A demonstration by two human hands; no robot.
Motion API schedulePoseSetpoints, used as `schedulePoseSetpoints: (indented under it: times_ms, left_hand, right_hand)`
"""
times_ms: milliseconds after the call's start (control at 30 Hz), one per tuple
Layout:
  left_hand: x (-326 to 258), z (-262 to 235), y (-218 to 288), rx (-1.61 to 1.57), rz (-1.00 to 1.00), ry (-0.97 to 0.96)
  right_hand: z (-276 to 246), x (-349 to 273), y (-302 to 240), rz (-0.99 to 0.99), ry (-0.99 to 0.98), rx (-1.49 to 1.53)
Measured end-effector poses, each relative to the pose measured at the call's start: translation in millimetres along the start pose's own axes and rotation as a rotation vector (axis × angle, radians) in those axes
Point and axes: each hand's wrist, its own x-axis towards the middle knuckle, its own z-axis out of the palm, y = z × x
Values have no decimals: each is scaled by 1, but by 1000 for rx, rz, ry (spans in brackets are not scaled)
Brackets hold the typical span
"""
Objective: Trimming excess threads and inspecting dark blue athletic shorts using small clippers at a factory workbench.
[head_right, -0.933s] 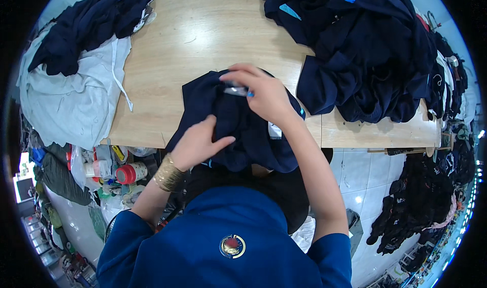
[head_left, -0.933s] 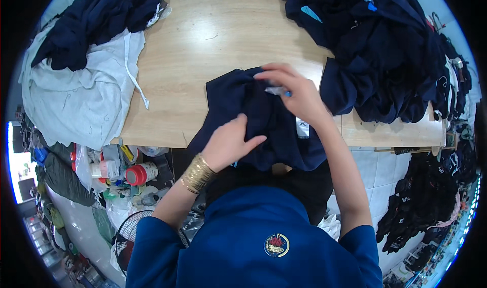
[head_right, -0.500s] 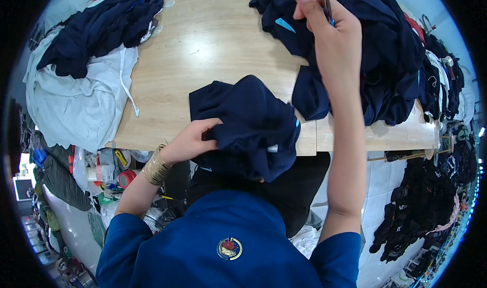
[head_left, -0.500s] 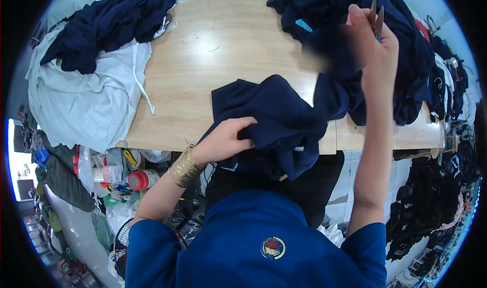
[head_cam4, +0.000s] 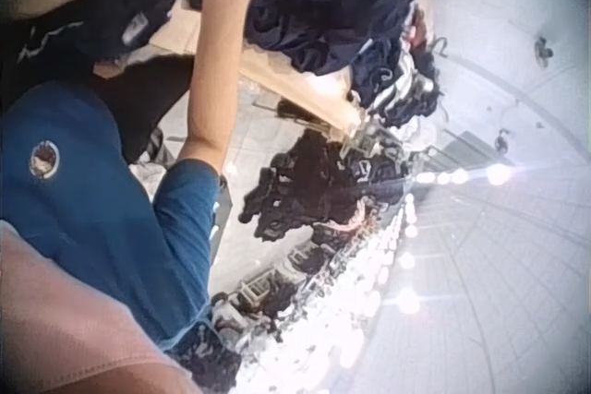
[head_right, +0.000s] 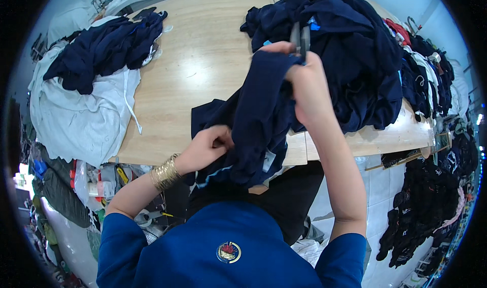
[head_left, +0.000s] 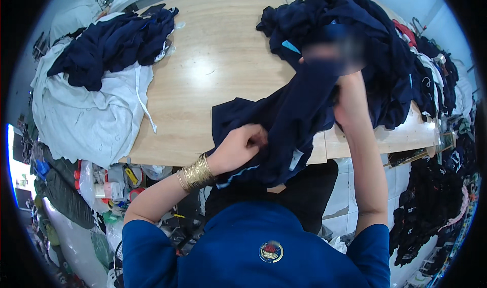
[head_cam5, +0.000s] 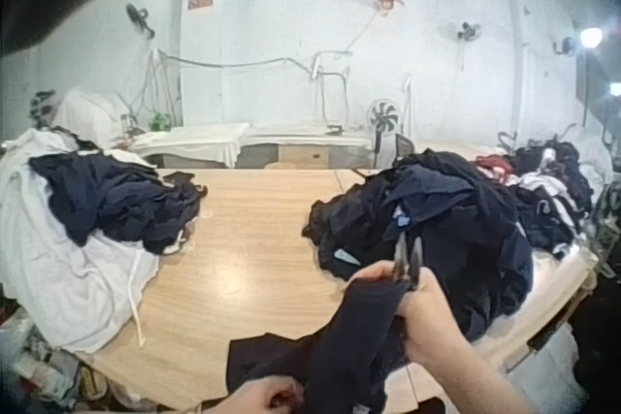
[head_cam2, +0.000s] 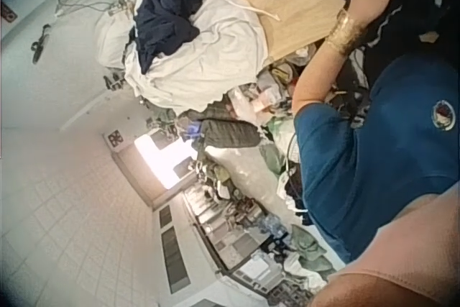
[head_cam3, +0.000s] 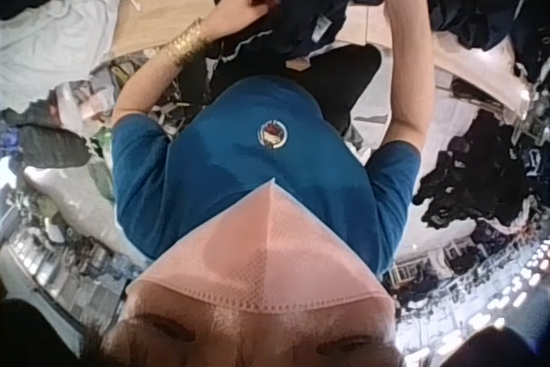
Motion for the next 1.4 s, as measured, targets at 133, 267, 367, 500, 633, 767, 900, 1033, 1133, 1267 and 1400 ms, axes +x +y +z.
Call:
schedulePoseSetpoints:
  times_ms: [133,267,367,500,633,767,900,1033,1133,1267,1400]
  left_hand:
    - [0,7,16,-297,-2,-169]
    - [25,27,37,-349,239,11]
    - [29,14,50,7,309,-59]
    - [-2,-44,64,-826,210,-139]
    - [-18,-82,55,-757,203,111]
    - [-22,-96,54,-692,259,178]
    - [-26,-100,43,-860,110,438]
    - [-29,-110,32,-1013,138,284]
    - [-28,-118,14,-862,167,397]
    - [-5,-127,20,7,-204,228]
    - [34,-49,15,323,397,253]
  right_hand:
    - [-13,1,-27,-87,95,105]
    - [-5,6,-24,-75,77,163]
    - [-17,8,-39,-98,62,270]
    - [-72,9,-51,-241,266,66]
    - [-97,-1,-43,-189,349,-2]
    - [-93,-11,-45,-124,347,-164]
    - [-88,-18,-52,-75,254,-238]
    - [-86,-21,-52,-30,176,-203]
    - [-87,-21,-46,68,51,-126]
    - [-68,-21,-25,230,-58,-174]
    - [-38,-14,10,274,-213,-192]
